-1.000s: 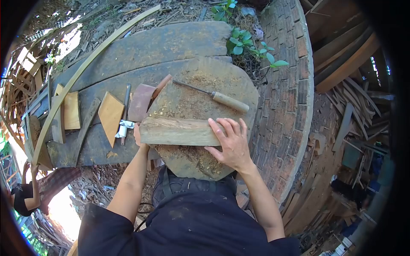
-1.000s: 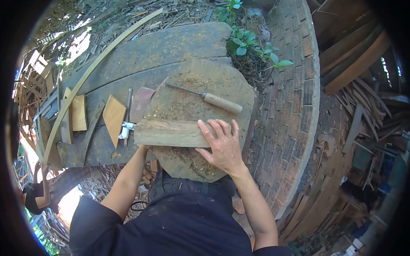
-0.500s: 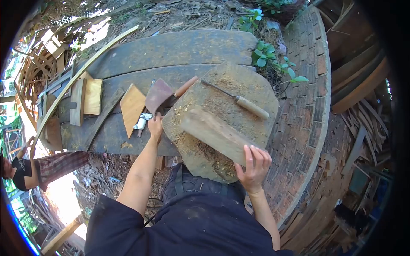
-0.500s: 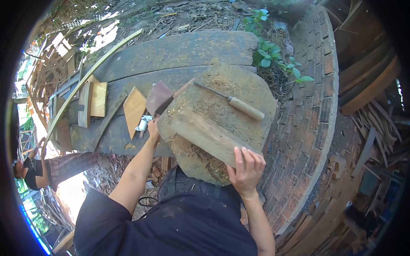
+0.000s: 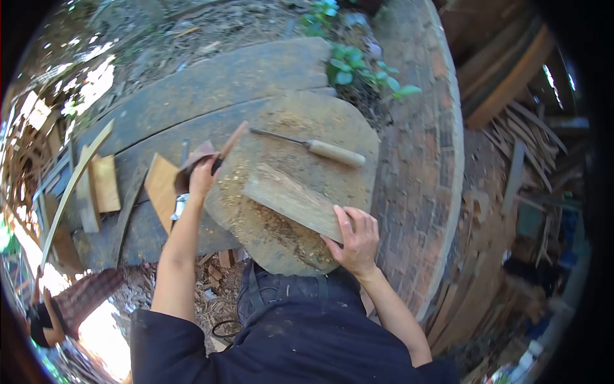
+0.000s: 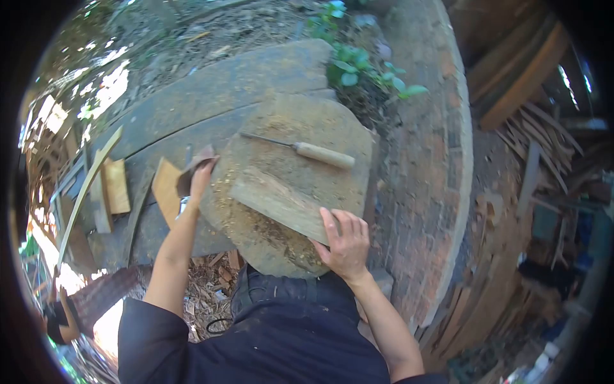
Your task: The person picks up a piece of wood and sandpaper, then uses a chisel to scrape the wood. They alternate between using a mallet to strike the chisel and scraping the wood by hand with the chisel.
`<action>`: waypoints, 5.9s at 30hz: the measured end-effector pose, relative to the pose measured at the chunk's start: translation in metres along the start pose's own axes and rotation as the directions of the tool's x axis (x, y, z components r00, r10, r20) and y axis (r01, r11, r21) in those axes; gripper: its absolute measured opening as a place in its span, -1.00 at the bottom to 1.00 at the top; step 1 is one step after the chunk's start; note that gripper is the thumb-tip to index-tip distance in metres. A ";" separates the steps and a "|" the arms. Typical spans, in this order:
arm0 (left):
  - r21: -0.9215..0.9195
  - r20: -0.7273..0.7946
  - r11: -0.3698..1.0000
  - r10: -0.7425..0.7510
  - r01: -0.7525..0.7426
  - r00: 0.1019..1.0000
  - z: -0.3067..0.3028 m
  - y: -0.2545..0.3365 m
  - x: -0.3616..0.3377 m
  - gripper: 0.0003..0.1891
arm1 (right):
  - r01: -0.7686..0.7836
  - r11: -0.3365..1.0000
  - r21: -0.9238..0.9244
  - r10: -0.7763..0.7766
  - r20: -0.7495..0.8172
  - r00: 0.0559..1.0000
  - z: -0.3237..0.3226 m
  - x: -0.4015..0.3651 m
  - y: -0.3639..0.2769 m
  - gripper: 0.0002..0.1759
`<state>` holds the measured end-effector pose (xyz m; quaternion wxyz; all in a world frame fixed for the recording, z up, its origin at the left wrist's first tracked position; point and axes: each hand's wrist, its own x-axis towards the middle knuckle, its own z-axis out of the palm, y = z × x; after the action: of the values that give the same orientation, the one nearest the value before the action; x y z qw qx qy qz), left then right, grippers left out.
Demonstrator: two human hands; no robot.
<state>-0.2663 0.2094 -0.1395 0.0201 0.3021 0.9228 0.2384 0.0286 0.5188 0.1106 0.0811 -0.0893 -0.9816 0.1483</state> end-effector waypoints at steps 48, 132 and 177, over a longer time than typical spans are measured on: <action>-0.563 0.089 0.789 -0.238 0.246 0.967 -0.157 0.246 -0.027 -0.34 | -0.321 0.743 0.587 0.522 -0.207 0.827 0.004 -0.040 0.030 -0.41; -0.089 -0.225 0.971 0.199 -0.223 0.954 -0.260 0.365 0.035 -0.30 | 0.443 -0.155 0.883 0.390 -0.357 0.849 -0.134 0.145 -0.022 -0.82; -0.110 -0.353 0.955 0.222 -0.276 0.909 -0.262 0.320 -0.004 -0.26 | 0.194 0.087 0.977 0.144 -0.205 0.968 -0.034 0.145 0.016 -0.74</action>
<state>-0.1350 0.3207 0.2370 -0.1449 0.3699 0.8444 0.3594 -0.1040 0.5723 0.1567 0.2444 -0.0120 -0.6044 0.7582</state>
